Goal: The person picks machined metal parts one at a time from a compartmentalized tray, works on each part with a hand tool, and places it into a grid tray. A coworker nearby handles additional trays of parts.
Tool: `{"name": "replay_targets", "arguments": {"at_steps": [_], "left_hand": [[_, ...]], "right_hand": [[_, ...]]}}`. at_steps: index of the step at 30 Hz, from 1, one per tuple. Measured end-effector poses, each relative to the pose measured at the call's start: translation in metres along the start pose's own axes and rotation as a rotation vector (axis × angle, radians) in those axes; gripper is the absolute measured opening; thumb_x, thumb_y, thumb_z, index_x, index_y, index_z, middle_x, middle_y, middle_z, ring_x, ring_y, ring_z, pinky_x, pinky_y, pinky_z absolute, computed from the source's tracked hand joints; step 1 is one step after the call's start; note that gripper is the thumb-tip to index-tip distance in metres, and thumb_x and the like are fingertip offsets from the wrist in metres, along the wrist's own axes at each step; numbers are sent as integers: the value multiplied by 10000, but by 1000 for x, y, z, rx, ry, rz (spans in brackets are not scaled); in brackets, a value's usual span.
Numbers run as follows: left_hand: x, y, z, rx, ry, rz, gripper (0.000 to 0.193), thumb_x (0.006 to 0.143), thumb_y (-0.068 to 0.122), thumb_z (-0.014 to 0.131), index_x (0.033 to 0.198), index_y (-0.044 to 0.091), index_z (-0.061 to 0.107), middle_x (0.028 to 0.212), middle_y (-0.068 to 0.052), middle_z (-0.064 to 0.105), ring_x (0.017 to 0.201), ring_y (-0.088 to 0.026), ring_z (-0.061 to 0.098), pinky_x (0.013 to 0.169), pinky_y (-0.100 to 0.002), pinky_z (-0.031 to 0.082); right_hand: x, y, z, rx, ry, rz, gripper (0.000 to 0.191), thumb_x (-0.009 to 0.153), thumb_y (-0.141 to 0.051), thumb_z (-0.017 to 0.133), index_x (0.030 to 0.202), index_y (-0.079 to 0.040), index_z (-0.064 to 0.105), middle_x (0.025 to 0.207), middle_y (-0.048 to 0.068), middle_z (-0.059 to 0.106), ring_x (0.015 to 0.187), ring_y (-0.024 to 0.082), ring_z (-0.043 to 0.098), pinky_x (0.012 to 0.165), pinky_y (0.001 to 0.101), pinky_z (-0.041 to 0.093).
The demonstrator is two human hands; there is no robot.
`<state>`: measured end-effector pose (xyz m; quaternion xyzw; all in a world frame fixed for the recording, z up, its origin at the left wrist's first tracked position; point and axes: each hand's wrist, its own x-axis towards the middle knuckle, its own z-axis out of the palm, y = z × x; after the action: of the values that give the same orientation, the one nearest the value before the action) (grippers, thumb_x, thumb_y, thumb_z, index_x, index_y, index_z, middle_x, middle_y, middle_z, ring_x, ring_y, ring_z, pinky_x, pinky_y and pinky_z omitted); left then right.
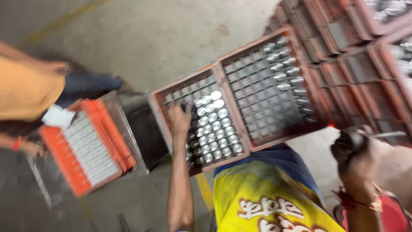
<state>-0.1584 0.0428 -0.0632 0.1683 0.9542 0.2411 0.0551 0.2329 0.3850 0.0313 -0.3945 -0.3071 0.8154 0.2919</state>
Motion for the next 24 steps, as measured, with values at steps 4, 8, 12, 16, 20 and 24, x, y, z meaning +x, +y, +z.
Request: {"name": "replay_targets", "arguments": {"at_steps": [4,8,12,16,20,24], "left_hand": [[-13,118,39,-354,-329,-131,369,948,194,655,1260,5,594,1061,-234,763,898,-319,773,823,-438,605],[-13,230,109,-193,-617,357,595,924,258,693,1419,10,478,1181,-286,667,837,-375,732,728,-483,608],[-2,263,186,180,-518,740,389,940,275,667,1259,70,580,1211,-226,677,816,-365,728,662,-487,602],[12,257,215,270,-540,808,160,1120,143,546,1244,52,589,1133,-190,709,826,-274,743,702,-402,636],[12,229,133,-402,-695,213,360,1010,333,638,968,-15,718,1332,-89,642,862,-210,764,855,-359,651],[-35,216,13,-757,-463,144,393,731,274,852,1051,63,768,1147,-103,684,1083,-221,655,963,-365,548]], "right_hand": [[-11,-4,-7,-145,64,2,223,1134,-286,440,1012,-110,501,775,2,501,591,93,443,504,244,352],[-21,9,-8,-266,131,74,220,1071,-308,477,1009,-98,497,702,25,501,510,120,460,422,272,340],[-27,12,-26,-236,198,162,277,1076,-317,550,1013,-48,526,668,71,540,530,150,535,444,284,387],[-22,2,-40,-215,231,183,274,1032,-309,553,1102,-46,585,745,30,582,607,131,575,510,276,446],[-6,-10,-39,-227,220,225,290,1036,-313,550,1087,-29,589,767,38,597,629,134,580,537,286,448],[14,-19,-23,-463,112,219,407,1106,-360,523,1006,31,584,711,100,576,583,164,530,530,303,427]]}}
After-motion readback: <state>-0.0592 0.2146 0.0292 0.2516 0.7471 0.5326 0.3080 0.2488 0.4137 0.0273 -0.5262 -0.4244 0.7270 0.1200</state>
